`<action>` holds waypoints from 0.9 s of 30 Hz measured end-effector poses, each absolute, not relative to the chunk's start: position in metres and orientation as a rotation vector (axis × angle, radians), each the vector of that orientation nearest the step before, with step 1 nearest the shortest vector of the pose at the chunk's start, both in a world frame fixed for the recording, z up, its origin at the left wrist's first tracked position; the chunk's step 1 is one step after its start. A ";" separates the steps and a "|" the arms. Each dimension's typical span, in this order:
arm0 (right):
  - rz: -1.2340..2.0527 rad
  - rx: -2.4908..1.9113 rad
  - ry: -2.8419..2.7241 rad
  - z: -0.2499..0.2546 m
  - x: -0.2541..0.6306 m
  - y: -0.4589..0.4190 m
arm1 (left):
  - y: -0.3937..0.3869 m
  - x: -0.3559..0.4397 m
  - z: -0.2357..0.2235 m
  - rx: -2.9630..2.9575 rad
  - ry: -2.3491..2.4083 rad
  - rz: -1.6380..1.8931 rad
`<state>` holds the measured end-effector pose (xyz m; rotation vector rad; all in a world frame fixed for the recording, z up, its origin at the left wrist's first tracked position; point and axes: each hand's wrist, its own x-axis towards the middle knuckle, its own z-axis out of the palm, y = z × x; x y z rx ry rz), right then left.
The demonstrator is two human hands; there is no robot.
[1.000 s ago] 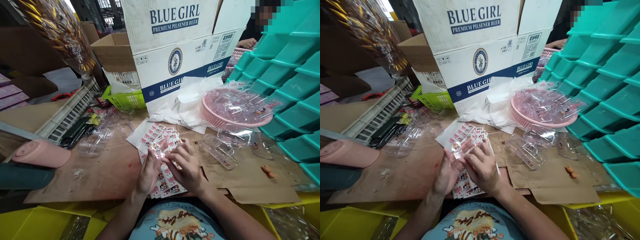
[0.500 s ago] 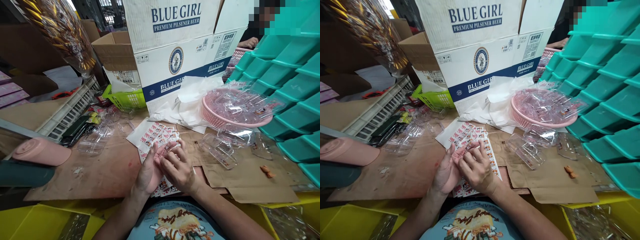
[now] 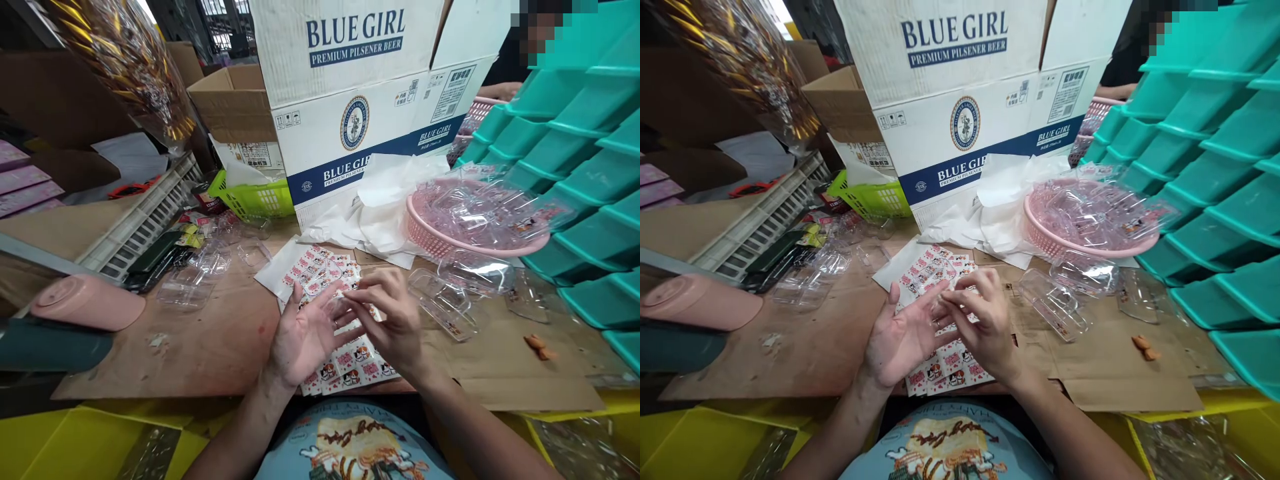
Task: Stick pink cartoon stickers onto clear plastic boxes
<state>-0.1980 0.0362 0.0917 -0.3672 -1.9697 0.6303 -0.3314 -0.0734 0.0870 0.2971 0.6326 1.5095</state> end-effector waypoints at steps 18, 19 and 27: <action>1.087 -0.586 -2.335 0.042 -0.255 0.104 | -0.056 -0.340 0.010 0.814 1.529 1.634; 1.140 -0.570 -2.337 0.042 -0.255 0.102 | -0.055 -0.341 0.012 0.658 1.402 1.687; 1.160 -0.440 -2.106 0.061 -0.216 0.065 | -0.047 -0.335 0.036 0.205 0.890 1.863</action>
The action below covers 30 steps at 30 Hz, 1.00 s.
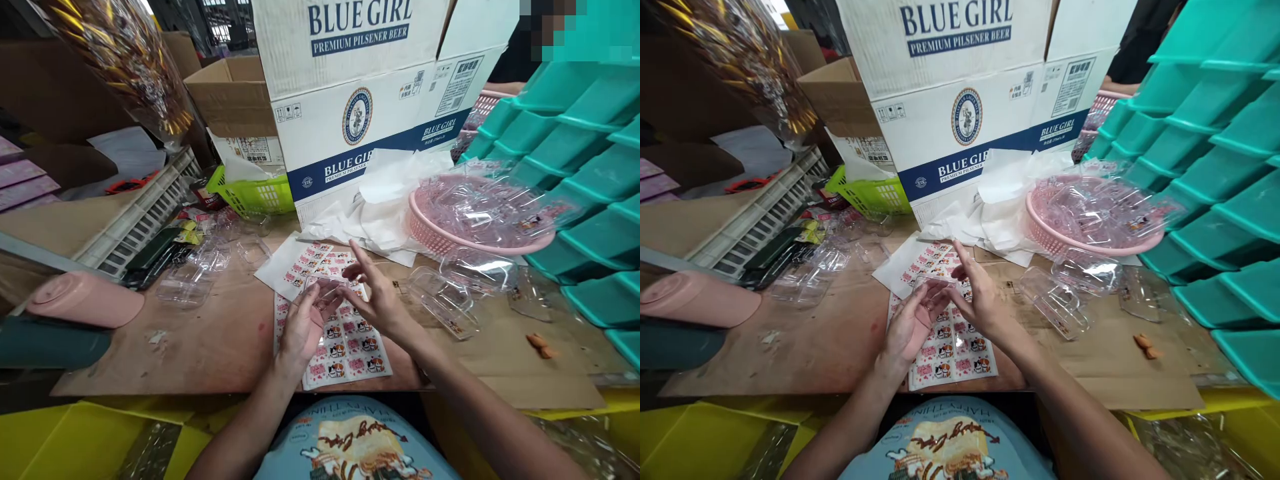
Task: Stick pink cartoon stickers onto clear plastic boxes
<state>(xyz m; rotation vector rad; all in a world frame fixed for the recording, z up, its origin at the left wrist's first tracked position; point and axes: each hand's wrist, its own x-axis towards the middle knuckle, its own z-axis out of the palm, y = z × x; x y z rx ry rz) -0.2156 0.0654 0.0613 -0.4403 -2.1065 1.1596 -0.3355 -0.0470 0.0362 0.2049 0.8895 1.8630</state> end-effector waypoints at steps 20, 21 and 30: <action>2.709 -0.481 -1.291 0.083 -0.149 0.034 | -0.062 -0.316 0.048 0.488 0.994 1.728; 2.715 -0.492 -1.278 0.083 -0.149 0.034 | -0.062 -0.316 0.047 0.487 0.991 1.729; 2.746 -0.516 -1.200 0.081 -0.155 0.033 | -0.062 -0.319 0.040 0.488 0.967 1.741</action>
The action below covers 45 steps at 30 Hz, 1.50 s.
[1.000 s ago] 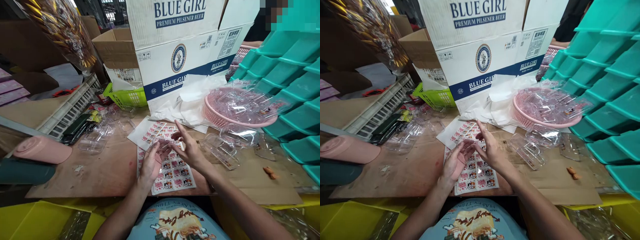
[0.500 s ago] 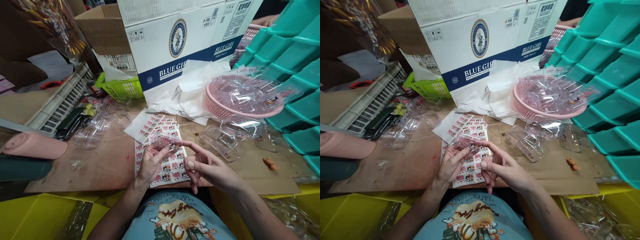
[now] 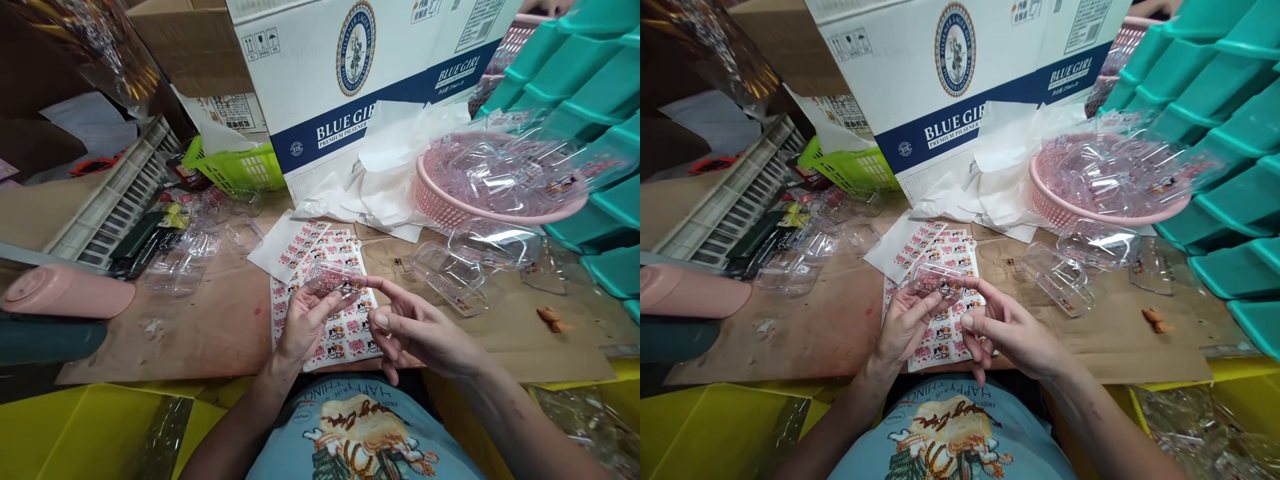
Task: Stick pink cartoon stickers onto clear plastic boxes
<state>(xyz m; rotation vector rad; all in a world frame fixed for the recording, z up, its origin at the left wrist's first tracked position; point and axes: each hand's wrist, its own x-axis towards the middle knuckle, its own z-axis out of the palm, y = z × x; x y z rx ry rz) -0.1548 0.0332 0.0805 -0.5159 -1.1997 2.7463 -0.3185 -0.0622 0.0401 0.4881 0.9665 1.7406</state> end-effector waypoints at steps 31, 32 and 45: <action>2.711 -0.513 -1.197 0.075 -0.161 0.031 | -0.062 -0.322 0.041 0.465 0.970 1.719; 2.707 -0.515 -1.212 0.075 -0.161 0.031 | -0.062 -0.322 0.040 0.462 0.976 1.718; 2.544 -0.636 -1.416 0.083 -0.165 0.027 | -0.061 -0.321 0.041 0.432 0.974 1.711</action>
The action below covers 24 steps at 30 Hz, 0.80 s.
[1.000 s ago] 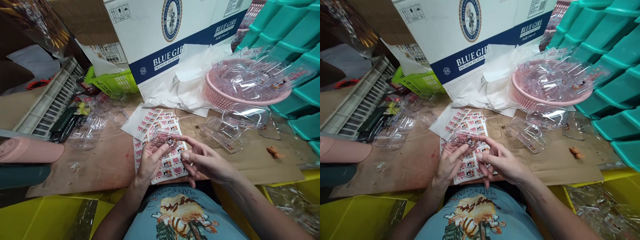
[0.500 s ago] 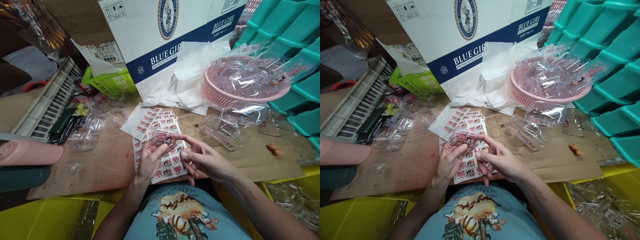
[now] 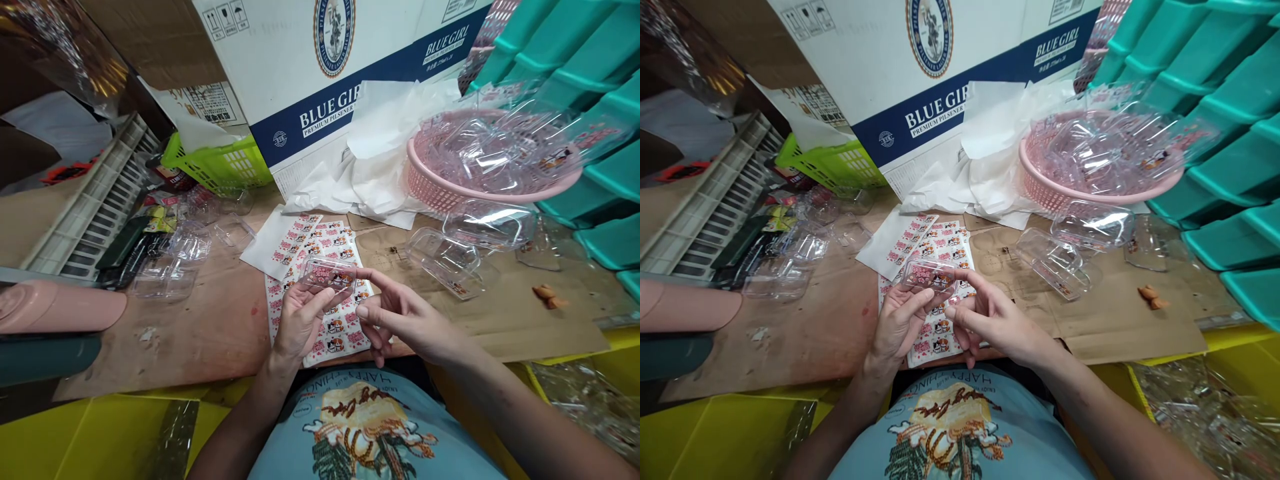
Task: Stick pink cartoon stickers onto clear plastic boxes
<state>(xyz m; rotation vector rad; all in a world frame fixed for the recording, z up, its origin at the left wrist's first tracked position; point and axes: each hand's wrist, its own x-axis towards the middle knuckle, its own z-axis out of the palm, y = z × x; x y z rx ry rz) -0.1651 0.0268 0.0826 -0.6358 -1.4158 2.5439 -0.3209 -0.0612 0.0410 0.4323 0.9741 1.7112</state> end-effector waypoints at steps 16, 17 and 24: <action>1.729 -0.784 -2.140 0.068 -0.168 0.013 | -0.062 -0.320 0.038 0.354 0.978 1.707; 1.675 -0.782 -2.167 0.067 -0.169 0.012 | -0.062 -0.320 0.039 0.352 0.985 1.702; 1.870 -0.781 -2.021 0.073 -0.170 0.010 | -0.061 -0.320 0.038 0.363 1.001 1.721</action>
